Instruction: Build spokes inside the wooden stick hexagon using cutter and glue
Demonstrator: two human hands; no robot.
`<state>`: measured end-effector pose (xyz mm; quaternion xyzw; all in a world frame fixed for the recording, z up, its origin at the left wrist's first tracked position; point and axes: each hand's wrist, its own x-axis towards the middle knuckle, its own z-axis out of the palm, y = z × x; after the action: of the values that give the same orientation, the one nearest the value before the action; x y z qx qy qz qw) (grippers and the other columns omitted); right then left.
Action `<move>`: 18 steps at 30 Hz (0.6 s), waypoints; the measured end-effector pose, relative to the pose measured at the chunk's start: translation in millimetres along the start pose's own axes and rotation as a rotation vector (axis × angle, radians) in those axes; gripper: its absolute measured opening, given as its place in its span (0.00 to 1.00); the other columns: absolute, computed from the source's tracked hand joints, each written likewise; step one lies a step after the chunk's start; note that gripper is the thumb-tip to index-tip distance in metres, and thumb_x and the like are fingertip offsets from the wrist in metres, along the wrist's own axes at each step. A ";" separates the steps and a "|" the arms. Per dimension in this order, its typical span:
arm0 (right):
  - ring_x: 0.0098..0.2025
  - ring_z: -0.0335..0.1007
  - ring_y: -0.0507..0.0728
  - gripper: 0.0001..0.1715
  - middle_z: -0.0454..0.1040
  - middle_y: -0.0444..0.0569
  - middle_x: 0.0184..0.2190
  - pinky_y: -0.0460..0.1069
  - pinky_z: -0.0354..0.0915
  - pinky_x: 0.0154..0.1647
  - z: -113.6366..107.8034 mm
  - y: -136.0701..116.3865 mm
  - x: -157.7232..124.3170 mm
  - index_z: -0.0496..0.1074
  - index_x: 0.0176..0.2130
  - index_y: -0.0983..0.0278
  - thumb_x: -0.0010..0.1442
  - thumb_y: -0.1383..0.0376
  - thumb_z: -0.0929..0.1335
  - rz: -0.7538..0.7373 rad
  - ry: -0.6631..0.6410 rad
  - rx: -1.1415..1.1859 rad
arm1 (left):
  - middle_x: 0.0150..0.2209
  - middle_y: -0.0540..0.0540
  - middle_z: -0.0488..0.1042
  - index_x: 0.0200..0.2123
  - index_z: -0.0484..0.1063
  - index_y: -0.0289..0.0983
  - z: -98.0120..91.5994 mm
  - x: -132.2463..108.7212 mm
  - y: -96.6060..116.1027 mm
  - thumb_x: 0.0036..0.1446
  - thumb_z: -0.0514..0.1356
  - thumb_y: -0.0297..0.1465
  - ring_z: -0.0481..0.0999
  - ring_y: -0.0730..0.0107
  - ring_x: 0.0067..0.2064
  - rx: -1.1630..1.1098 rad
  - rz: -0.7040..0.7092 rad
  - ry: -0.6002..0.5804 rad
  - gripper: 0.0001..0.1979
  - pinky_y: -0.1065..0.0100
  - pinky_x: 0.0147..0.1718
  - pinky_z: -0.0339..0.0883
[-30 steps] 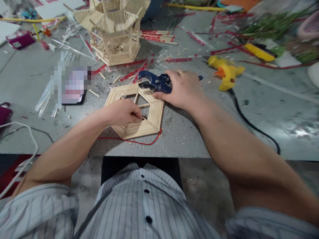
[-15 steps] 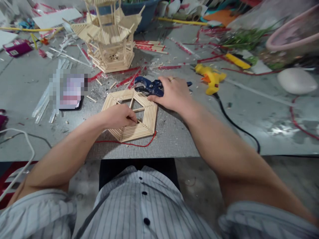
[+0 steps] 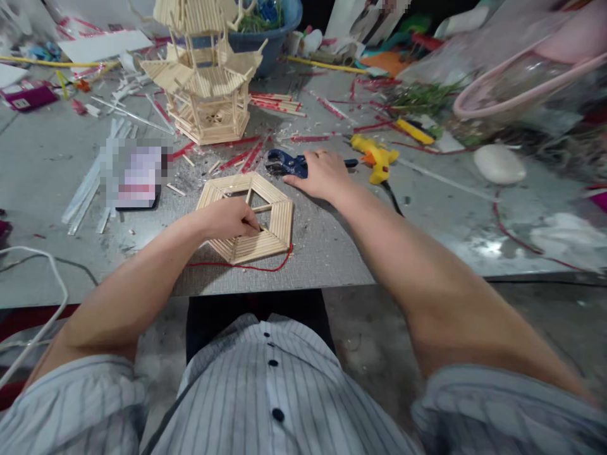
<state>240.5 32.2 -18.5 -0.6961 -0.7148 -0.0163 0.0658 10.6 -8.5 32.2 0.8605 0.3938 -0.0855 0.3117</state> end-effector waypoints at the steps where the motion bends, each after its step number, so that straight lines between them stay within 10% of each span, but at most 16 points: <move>1: 0.59 0.61 0.75 0.45 0.66 0.71 0.57 0.65 0.58 0.56 0.1 -0.9 0.6 0.62 0.60 0.75 0.58 0.43 0.64 0.003 -0.012 -0.002 | 0.35 0.48 0.81 0.37 0.82 0.35 -0.1 0.0 0.4 0.53 0.59 0.30 0.74 0.73 0.34 -0.003 -0.006 0.003 0.12 0.72 0.38 0.60; 9: 0.61 0.62 0.66 0.33 0.66 0.61 0.59 0.59 0.58 0.59 -19.8 24.2 -8.3 0.64 0.61 0.70 0.67 0.52 0.57 0.010 0.144 0.127 | 0.34 0.47 0.81 0.37 0.81 0.33 2.0 2.5 -5.1 0.54 0.60 0.30 0.74 0.73 0.34 0.008 0.028 0.017 0.11 0.72 0.36 0.60; 13: 0.58 0.65 0.68 0.26 0.71 0.65 0.53 0.59 0.60 0.57 -34.4 70.9 -19.0 0.70 0.55 0.73 0.63 0.61 0.62 0.373 0.251 0.113 | 0.35 0.46 0.81 0.36 0.81 0.34 2.6 4.3 -8.4 0.54 0.60 0.31 0.75 0.72 0.34 0.013 0.045 0.019 0.12 0.72 0.35 0.60; 18: 0.56 0.65 0.75 0.26 0.70 0.73 0.51 0.65 0.60 0.52 -27.1 105.4 -20.1 0.72 0.48 0.76 0.58 0.57 0.68 0.705 0.073 0.154 | 0.35 0.47 0.81 0.36 0.81 0.34 1.7 3.9 -8.4 0.53 0.60 0.30 0.75 0.72 0.35 0.000 0.037 0.005 0.10 0.72 0.36 0.61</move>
<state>347.9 12.4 -1.3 -0.8918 -0.4270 0.0365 0.1451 7.2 -2.9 25.4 0.8679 0.3788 -0.0775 0.3120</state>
